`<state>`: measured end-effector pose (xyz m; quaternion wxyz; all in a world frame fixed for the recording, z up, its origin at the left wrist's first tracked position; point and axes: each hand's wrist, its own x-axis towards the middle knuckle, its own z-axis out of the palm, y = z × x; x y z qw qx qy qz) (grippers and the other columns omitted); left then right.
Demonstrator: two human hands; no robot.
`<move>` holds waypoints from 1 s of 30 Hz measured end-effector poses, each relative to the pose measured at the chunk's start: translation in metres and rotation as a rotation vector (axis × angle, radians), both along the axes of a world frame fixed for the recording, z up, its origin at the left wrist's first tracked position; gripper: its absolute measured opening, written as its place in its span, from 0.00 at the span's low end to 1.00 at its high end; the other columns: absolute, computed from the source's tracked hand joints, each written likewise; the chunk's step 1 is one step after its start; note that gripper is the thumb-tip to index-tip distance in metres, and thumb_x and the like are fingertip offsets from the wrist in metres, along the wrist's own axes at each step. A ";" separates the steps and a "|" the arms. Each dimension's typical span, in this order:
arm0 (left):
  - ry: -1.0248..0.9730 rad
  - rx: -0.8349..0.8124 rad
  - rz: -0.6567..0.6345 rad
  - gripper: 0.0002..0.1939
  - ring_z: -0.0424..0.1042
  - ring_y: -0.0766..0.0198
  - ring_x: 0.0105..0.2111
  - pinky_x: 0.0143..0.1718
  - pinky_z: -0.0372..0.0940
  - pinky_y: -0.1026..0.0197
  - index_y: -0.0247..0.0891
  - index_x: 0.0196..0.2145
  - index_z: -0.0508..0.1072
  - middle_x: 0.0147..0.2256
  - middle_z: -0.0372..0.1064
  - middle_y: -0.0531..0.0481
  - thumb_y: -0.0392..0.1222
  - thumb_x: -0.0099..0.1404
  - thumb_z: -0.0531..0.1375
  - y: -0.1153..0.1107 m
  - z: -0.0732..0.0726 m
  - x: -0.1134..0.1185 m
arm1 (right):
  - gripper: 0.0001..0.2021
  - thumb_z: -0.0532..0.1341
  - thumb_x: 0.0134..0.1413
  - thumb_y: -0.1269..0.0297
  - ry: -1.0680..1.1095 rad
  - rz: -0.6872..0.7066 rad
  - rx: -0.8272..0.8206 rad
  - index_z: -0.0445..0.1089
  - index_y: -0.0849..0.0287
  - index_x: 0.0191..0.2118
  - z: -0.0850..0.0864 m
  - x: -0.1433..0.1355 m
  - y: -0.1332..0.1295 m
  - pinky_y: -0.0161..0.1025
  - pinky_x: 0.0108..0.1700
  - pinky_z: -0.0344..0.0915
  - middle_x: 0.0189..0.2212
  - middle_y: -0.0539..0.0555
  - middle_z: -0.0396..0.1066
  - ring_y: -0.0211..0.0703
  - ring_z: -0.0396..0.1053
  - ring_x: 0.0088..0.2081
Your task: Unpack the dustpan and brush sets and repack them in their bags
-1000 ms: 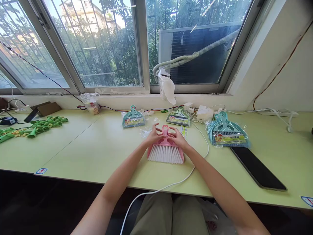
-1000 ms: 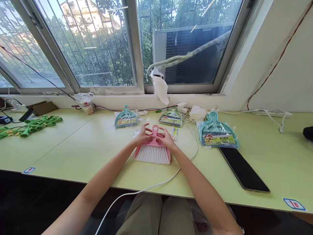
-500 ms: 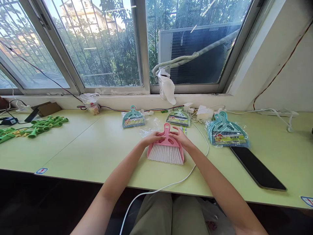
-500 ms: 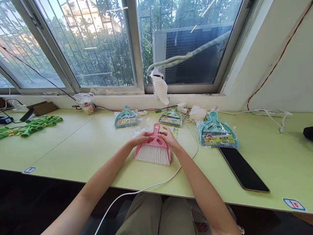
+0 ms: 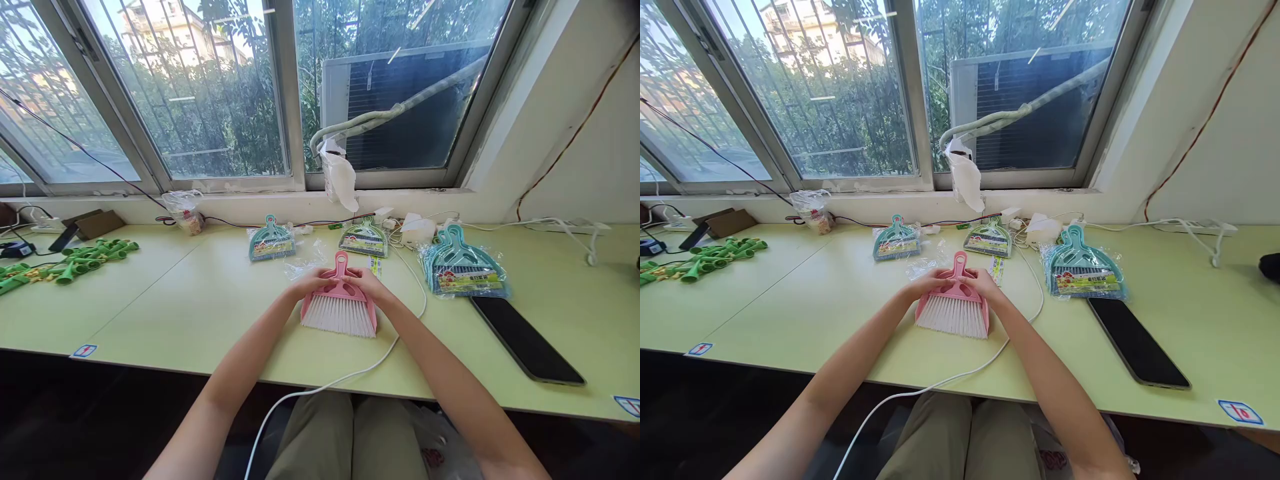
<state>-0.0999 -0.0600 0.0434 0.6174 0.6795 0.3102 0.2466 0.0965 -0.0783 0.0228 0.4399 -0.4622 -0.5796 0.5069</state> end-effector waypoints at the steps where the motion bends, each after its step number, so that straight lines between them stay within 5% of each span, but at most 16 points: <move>1: -0.002 0.001 0.000 0.25 0.60 0.72 0.25 0.27 0.52 0.66 0.32 0.36 0.72 0.26 0.63 0.54 0.56 0.52 0.69 0.000 0.001 0.000 | 0.21 0.69 0.40 0.57 0.003 -0.002 0.002 0.77 0.62 0.41 0.000 0.000 0.000 0.46 0.47 0.70 0.41 0.58 0.78 0.51 0.75 0.42; 17: -0.005 0.026 0.026 0.24 0.57 0.72 0.23 0.27 0.50 0.65 0.34 0.33 0.68 0.24 0.59 0.57 0.56 0.50 0.69 -0.001 0.001 0.003 | 0.14 0.70 0.39 0.61 -0.057 -0.162 0.009 0.78 0.62 0.35 0.000 -0.004 0.001 0.47 0.48 0.70 0.37 0.57 0.79 0.55 0.75 0.44; 30: 0.034 0.104 0.042 0.24 0.56 0.72 0.23 0.26 0.48 0.64 0.35 0.27 0.65 0.23 0.57 0.57 0.60 0.53 0.65 0.002 -0.001 0.001 | 0.18 0.68 0.41 0.54 -0.098 -0.170 0.060 0.78 0.63 0.36 -0.007 -0.005 0.004 0.45 0.44 0.70 0.36 0.59 0.79 0.52 0.75 0.40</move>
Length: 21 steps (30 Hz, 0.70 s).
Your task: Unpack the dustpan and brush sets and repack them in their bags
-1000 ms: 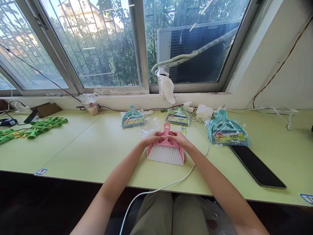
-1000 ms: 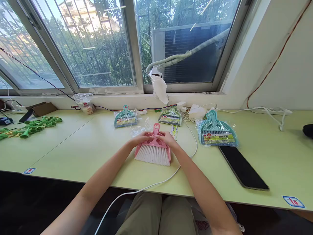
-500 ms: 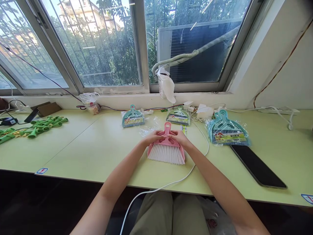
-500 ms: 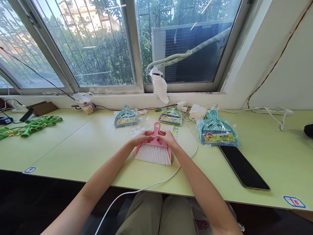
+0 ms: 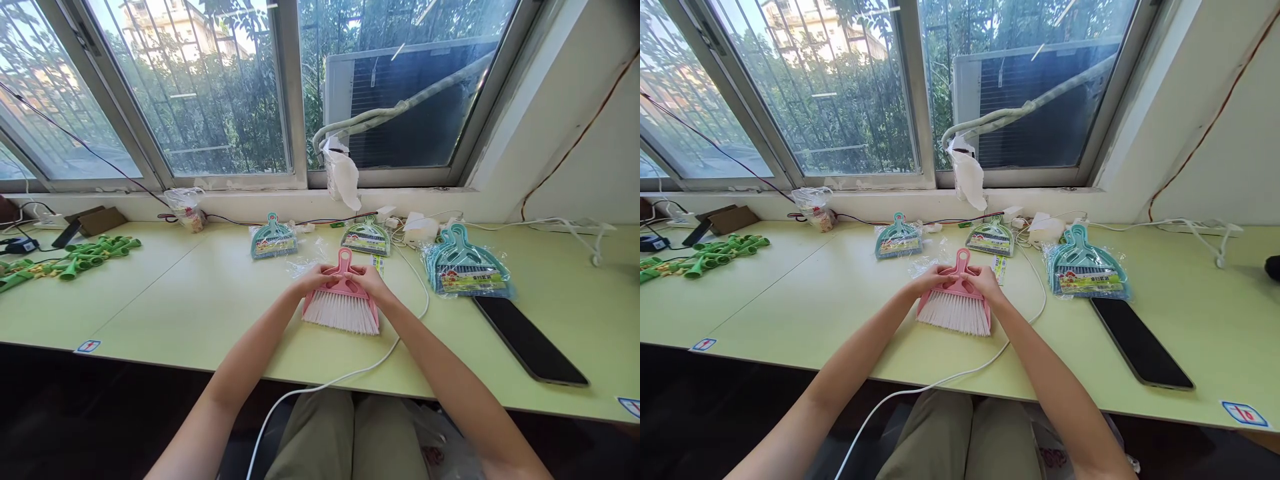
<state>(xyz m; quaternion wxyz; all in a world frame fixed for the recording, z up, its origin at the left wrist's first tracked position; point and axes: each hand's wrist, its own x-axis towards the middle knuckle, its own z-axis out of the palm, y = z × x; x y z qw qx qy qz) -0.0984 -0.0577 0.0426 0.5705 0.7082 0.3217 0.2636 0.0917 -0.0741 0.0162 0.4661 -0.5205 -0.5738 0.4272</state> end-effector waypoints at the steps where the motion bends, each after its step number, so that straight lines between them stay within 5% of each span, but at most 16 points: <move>1: 0.000 -0.006 0.002 0.24 0.56 0.72 0.22 0.26 0.48 0.64 0.35 0.28 0.66 0.23 0.57 0.57 0.60 0.53 0.65 0.001 0.000 0.000 | 0.18 0.68 0.41 0.54 -0.003 -0.009 0.007 0.78 0.62 0.36 0.000 0.000 -0.001 0.45 0.44 0.69 0.37 0.59 0.79 0.53 0.75 0.41; 7: 0.010 0.004 0.001 0.25 0.56 0.71 0.23 0.26 0.50 0.65 0.35 0.27 0.67 0.23 0.57 0.56 0.61 0.52 0.66 -0.001 0.003 -0.001 | 0.16 0.66 0.45 0.54 -0.055 0.041 0.024 0.77 0.60 0.37 0.007 -0.001 -0.005 0.42 0.44 0.69 0.36 0.56 0.79 0.50 0.75 0.40; 14: -0.001 -0.058 -0.138 0.25 0.56 0.72 0.24 0.27 0.50 0.65 0.34 0.39 0.71 0.24 0.58 0.57 0.57 0.53 0.67 -0.012 0.006 0.008 | 0.17 0.67 0.47 0.52 0.158 0.053 -0.079 0.75 0.60 0.37 0.013 0.005 -0.005 0.41 0.40 0.71 0.40 0.59 0.78 0.48 0.75 0.39; 21: 0.018 -0.139 -0.106 0.25 0.59 0.71 0.25 0.28 0.53 0.64 0.33 0.39 0.73 0.26 0.62 0.55 0.56 0.52 0.68 -0.013 0.004 0.010 | 0.10 0.67 0.48 0.60 0.288 0.079 -0.147 0.76 0.60 0.35 0.014 0.004 -0.008 0.41 0.40 0.73 0.38 0.58 0.79 0.48 0.76 0.37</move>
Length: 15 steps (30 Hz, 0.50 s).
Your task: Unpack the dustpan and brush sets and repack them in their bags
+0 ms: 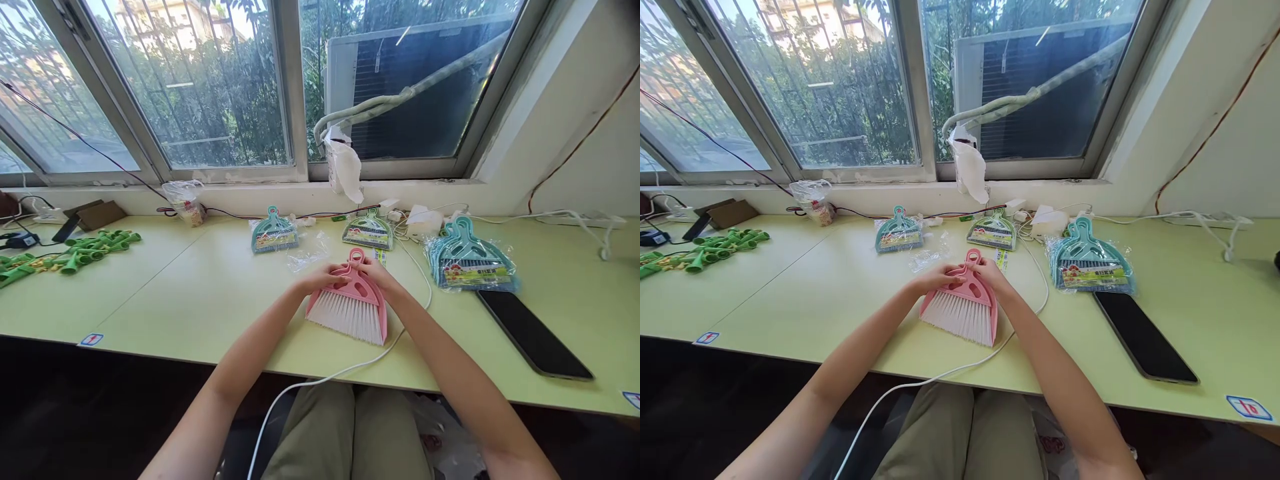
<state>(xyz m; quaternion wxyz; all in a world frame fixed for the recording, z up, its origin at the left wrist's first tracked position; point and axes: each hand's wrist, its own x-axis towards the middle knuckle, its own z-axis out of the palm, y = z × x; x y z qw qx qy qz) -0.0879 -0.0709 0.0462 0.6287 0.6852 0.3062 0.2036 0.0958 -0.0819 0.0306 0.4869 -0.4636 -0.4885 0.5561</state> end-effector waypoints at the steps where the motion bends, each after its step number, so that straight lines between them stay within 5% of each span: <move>1: -0.001 -0.015 0.012 0.26 0.60 0.71 0.26 0.29 0.54 0.64 0.33 0.39 0.73 0.28 0.64 0.53 0.56 0.52 0.69 0.001 -0.001 0.000 | 0.09 0.67 0.48 0.61 0.013 -0.001 -0.010 0.76 0.60 0.35 -0.001 0.000 0.000 0.42 0.40 0.73 0.38 0.59 0.79 0.48 0.76 0.38; 7: -0.034 -0.041 0.049 0.23 0.68 0.67 0.35 0.37 0.62 0.61 0.35 0.42 0.76 0.46 0.70 0.44 0.52 0.52 0.70 0.004 -0.006 0.002 | 0.10 0.68 0.46 0.59 0.017 -0.010 -0.021 0.74 0.59 0.34 -0.006 0.001 0.004 0.44 0.40 0.74 0.37 0.58 0.79 0.49 0.76 0.37; 15: -0.033 -0.018 0.048 0.26 0.69 0.64 0.37 0.40 0.62 0.61 0.36 0.44 0.76 0.40 0.72 0.45 0.54 0.51 0.70 0.003 -0.004 0.003 | 0.12 0.69 0.42 0.57 -0.009 -0.028 0.007 0.73 0.59 0.31 0.000 0.001 0.001 0.43 0.38 0.71 0.33 0.57 0.77 0.48 0.75 0.34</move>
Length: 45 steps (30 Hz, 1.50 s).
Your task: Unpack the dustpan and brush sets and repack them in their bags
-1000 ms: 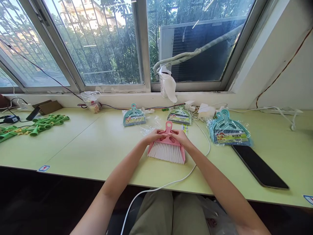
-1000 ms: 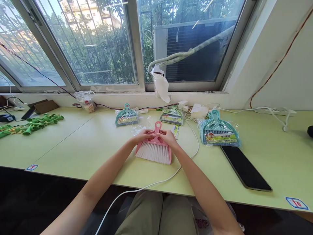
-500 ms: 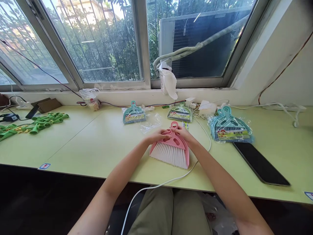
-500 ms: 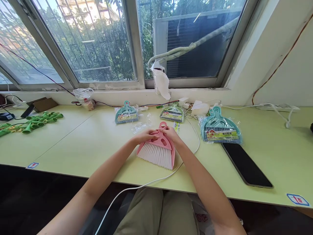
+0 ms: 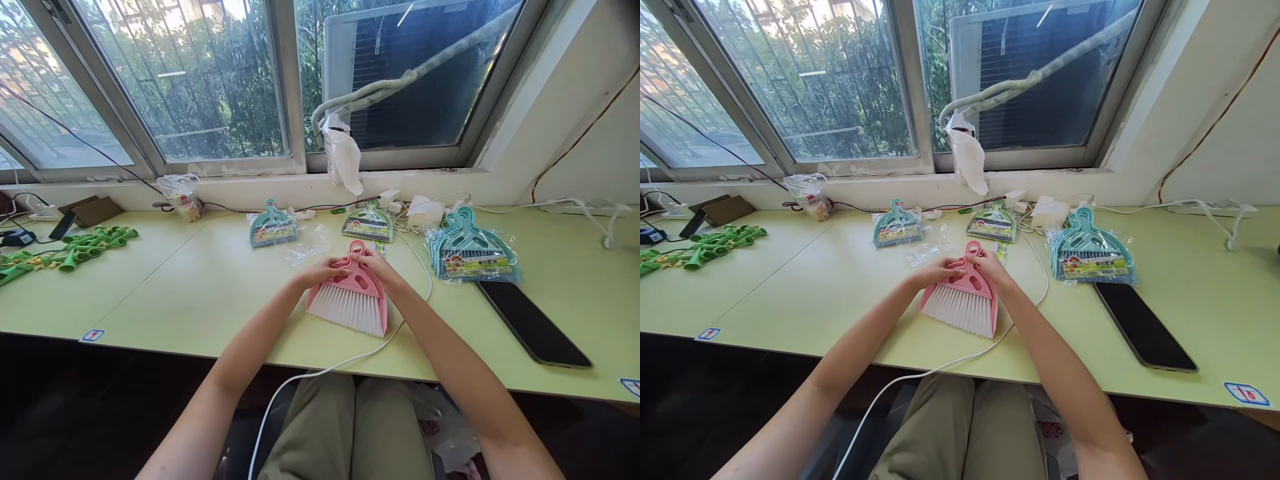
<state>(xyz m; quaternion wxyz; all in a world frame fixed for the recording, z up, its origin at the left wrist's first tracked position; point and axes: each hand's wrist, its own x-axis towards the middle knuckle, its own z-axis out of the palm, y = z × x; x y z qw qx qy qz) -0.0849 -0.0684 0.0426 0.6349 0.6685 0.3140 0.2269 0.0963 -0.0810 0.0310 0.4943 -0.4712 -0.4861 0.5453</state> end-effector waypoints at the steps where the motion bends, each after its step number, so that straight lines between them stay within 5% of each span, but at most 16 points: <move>1: 0.002 -0.002 0.008 0.27 0.69 0.64 0.37 0.40 0.62 0.61 0.36 0.43 0.76 0.40 0.72 0.45 0.54 0.50 0.70 -0.001 0.001 0.000 | 0.12 0.68 0.43 0.57 -0.010 -0.004 0.001 0.72 0.59 0.31 0.001 0.000 -0.001 0.42 0.37 0.71 0.33 0.57 0.77 0.48 0.74 0.33; 11: 0.039 0.051 0.026 0.27 0.66 0.66 0.32 0.36 0.59 0.62 0.32 0.43 0.76 0.30 0.69 0.49 0.55 0.51 0.69 -0.007 0.010 0.000 | 0.16 0.69 0.44 0.52 -0.083 -0.032 0.050 0.72 0.59 0.33 -0.001 0.000 -0.002 0.40 0.38 0.71 0.33 0.56 0.77 0.48 0.74 0.36; 18: 0.058 0.023 -0.018 0.26 0.66 0.68 0.30 0.34 0.59 0.63 0.34 0.40 0.76 0.32 0.69 0.50 0.58 0.52 0.68 -0.004 0.008 -0.002 | 0.10 0.63 0.54 0.56 0.095 -0.042 -0.040 0.72 0.59 0.36 0.007 0.000 -0.004 0.35 0.34 0.71 0.36 0.55 0.78 0.39 0.74 0.31; 25: 0.103 0.083 -0.107 0.24 0.63 0.68 0.28 0.30 0.56 0.64 0.35 0.39 0.74 0.28 0.65 0.53 0.59 0.54 0.66 -0.005 0.010 -0.004 | 0.08 0.67 0.50 0.63 -0.005 -0.088 -0.058 0.74 0.59 0.36 0.008 0.012 -0.001 0.29 0.28 0.68 0.29 0.53 0.77 0.34 0.71 0.24; 33: 0.100 0.044 -0.146 0.25 0.58 0.71 0.25 0.27 0.52 0.65 0.35 0.41 0.72 0.27 0.59 0.56 0.59 0.56 0.65 -0.007 0.009 -0.003 | 0.13 0.69 0.49 0.54 -0.018 -0.101 -0.065 0.75 0.59 0.35 0.005 0.015 0.000 0.31 0.27 0.70 0.29 0.54 0.78 0.35 0.72 0.23; 45: 0.099 0.042 -0.117 0.23 0.61 0.69 0.26 0.28 0.54 0.64 0.34 0.37 0.73 0.27 0.64 0.54 0.57 0.55 0.66 -0.013 0.015 0.000 | 0.09 0.68 0.48 0.62 0.018 -0.203 -0.022 0.75 0.62 0.33 0.006 0.009 -0.002 0.32 0.27 0.69 0.27 0.54 0.77 0.37 0.73 0.24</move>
